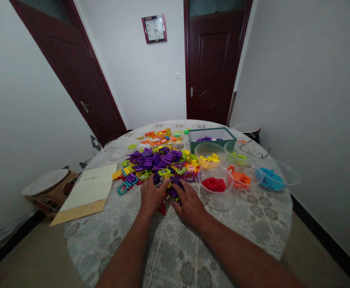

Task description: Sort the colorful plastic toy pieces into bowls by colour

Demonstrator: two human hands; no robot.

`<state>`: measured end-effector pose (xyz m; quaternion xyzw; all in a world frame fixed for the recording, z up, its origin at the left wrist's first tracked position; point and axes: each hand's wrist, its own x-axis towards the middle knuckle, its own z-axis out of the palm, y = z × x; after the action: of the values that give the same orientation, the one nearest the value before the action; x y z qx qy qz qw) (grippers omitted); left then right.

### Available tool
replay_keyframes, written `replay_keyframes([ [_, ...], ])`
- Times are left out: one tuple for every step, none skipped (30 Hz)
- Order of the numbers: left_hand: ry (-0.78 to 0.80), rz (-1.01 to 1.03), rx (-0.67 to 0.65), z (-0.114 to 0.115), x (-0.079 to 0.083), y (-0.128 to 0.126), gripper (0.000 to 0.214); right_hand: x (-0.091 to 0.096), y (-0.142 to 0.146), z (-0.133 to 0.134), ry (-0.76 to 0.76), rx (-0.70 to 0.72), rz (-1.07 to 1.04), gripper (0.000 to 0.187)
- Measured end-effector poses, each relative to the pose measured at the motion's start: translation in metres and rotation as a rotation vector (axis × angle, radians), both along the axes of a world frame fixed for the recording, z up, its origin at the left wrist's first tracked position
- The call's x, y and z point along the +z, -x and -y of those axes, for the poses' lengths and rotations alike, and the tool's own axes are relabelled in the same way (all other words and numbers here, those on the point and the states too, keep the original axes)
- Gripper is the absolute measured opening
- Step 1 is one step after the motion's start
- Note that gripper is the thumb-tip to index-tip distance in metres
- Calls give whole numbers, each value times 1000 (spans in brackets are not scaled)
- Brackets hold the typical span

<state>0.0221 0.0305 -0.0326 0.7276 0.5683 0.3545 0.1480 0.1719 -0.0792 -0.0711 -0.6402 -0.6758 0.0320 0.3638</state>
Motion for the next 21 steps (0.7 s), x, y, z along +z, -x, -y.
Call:
replay_keyframes([
  [-8,-11,-16,2,1,-1,67,1,0,0,3,12,-11,70],
  [-18,-12,-34,4,1,-3,66,1,0,0,8,25,-22,71],
  [-24,-9,-49,6,2,-4,66,2,0,0,15,39,-32,72],
  [-28,-7,-63,9,2,-4,67,2,-1,-1,23,52,-39,74],
  [-32,-7,-74,11,3,-5,67,2,-1,-1,32,61,-46,76],
  [-33,-8,-82,13,3,-5,68,1,-1,-2,38,69,-53,78],
  [-32,-12,-89,14,4,-6,69,1,-2,-3,42,75,-60,79],
  [-27,-17,-96,16,5,-6,71,0,-2,-3,44,80,-68,79],
  [-20,-23,-97,17,5,-7,73,-1,-3,-4,45,84,-76,78],
  [-12,-31,-91,18,6,-7,77,-2,-3,-5,45,88,-82,77],
  [-1,-40,-82,19,7,-8,81,-3,-3,-5,43,93,-88,75],
  [11,-49,-77,20,8,-9,85,-4,-4,-6,38,95,-93,74],
  [24,-55,-76,20,9,-9,88,-5,-4,-6,31,100,-97,73],
  [39,-56,-78,20,10,-10,90,-6,-4,-6,21,103,-101,73],
  [53,-51,-82,20,10,-10,92,-7,-4,-6,9,105,-105,73],
  [64,-42,-85,20,10,-11,92,-8,-4,-6,-1,105,-108,74],
  [70,-29,-89,20,9,-11,92,-9,-4,-6,-7,103,-110,74],
  [69,-17,-91,19,8,-12,90,-9,-4,-6,-9,99,-112,74],
  [65,-7,-93,19,7,-13,87,-10,-3,-6,-5,92,-114,74],
  [60,0,-96,19,6,-13,85,-11,-3,-6,3,82,-117,73],
  [57,10,-101,19,5,-14,83,-12,-3,-6,12,73,-119,72],
])
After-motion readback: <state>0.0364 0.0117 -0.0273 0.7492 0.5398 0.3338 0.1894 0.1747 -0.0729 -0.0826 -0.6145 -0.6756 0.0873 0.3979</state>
